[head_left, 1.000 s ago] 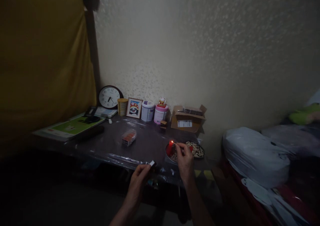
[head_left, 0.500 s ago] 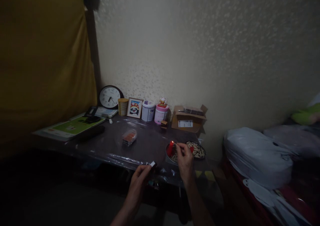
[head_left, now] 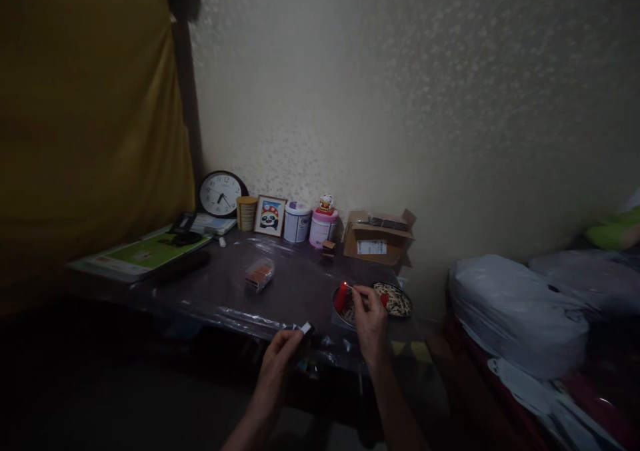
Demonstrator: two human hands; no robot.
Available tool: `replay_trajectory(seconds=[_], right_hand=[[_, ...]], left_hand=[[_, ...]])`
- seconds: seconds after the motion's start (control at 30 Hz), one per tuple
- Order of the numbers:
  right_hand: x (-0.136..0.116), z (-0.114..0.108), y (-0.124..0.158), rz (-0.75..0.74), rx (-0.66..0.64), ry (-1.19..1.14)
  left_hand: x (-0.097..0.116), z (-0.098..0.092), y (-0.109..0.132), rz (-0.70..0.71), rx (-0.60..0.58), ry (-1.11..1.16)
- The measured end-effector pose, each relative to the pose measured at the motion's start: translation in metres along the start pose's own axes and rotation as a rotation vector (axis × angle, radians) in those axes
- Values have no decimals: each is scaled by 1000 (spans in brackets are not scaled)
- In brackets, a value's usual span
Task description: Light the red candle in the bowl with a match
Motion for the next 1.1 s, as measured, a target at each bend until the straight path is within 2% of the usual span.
replay_trajectory(seconds=[0.47, 0.87, 1.0, 1.1], right_hand=[[6, 2, -2, 52, -17, -46], [15, -2, -1, 102, -9, -109], [14, -12, -1, 196, 19, -250], [8, -35, -6, 263, 77, -389]], left_hand=[[-2, -1, -2, -7, 19, -23], [5, 3, 2, -17, 4, -16], [-1, 2, 0, -17, -14, 6], [-3, 1, 1, -24, -22, 14]])
Point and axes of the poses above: each hand's wrist, its own y-axis away from the middle knuckle, its own z-axis out of the palm, x = y × z, the point moved 9 cm from there along -y, towards the middle knuckle, and after that the axes turned 14 degrees about z, right-handed, at the moved point
